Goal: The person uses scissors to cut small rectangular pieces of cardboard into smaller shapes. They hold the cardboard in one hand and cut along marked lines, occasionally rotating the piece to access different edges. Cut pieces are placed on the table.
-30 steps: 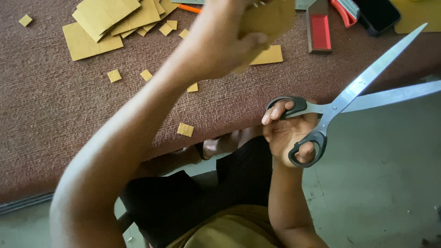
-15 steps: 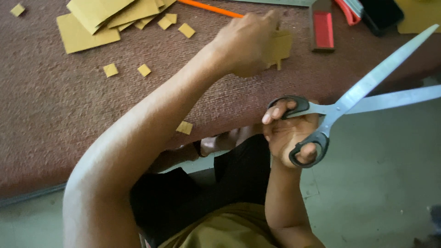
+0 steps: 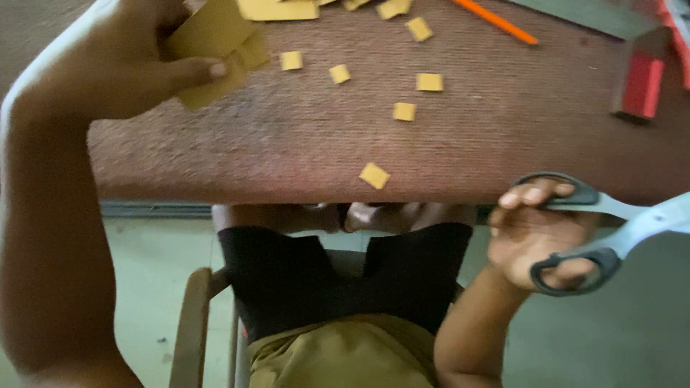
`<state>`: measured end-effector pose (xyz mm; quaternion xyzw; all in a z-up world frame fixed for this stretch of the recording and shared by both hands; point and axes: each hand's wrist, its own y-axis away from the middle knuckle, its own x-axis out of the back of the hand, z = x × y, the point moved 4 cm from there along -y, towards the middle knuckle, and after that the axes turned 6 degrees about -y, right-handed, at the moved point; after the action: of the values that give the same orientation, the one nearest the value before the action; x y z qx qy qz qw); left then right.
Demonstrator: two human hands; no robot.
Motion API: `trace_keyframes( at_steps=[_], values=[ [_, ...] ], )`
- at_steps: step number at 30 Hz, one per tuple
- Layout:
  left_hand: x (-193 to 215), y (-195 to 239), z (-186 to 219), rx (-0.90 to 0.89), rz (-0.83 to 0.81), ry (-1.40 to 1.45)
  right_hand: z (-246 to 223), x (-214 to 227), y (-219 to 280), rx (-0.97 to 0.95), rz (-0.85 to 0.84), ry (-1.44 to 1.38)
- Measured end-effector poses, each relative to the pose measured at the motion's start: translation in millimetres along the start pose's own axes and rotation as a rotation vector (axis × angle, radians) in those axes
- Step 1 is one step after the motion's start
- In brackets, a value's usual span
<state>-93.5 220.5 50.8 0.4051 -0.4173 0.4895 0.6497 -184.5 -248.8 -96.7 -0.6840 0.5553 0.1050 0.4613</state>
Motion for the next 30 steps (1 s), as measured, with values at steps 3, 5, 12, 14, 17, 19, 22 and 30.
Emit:
trace_keyframes(
  at_steps=[3,5,12,14,17,19,22,30],
  values=[
    [-12.7,21.3,-42.2,0.096,0.096,-0.064,-1.0,-10.1,-2.8,-0.021,-0.003,0.087],
    [-23.5,32.4,-44.5,-0.137,0.518,-0.385,-2.5,-12.0,-4.8,0.030,0.075,0.215],
    [-76.2,23.9,87.0,-0.223,0.251,-0.211,-3.6,-13.8,-6.4,0.002,0.072,0.220],
    [-93.6,7.7,113.9,-0.315,0.202,-0.307,-4.6,-11.1,-4.6,-0.041,0.025,0.068],
    [-104.1,-27.9,132.5,-0.375,0.312,-0.320,-1.8,-8.4,-6.8,0.022,-0.008,0.168],
    [-105.3,-53.9,134.6,-0.374,0.364,-0.292,-2.1,-18.3,-8.6,0.038,0.014,0.205],
    [-102.0,-65.4,141.0,-0.399,0.445,-0.214,-3.0,-28.0,-11.3,0.041,0.034,0.257],
    [-92.0,-88.4,168.9,-0.747,0.398,-0.362,-0.9,-30.7,-12.6,0.025,0.053,0.274]
  ],
)
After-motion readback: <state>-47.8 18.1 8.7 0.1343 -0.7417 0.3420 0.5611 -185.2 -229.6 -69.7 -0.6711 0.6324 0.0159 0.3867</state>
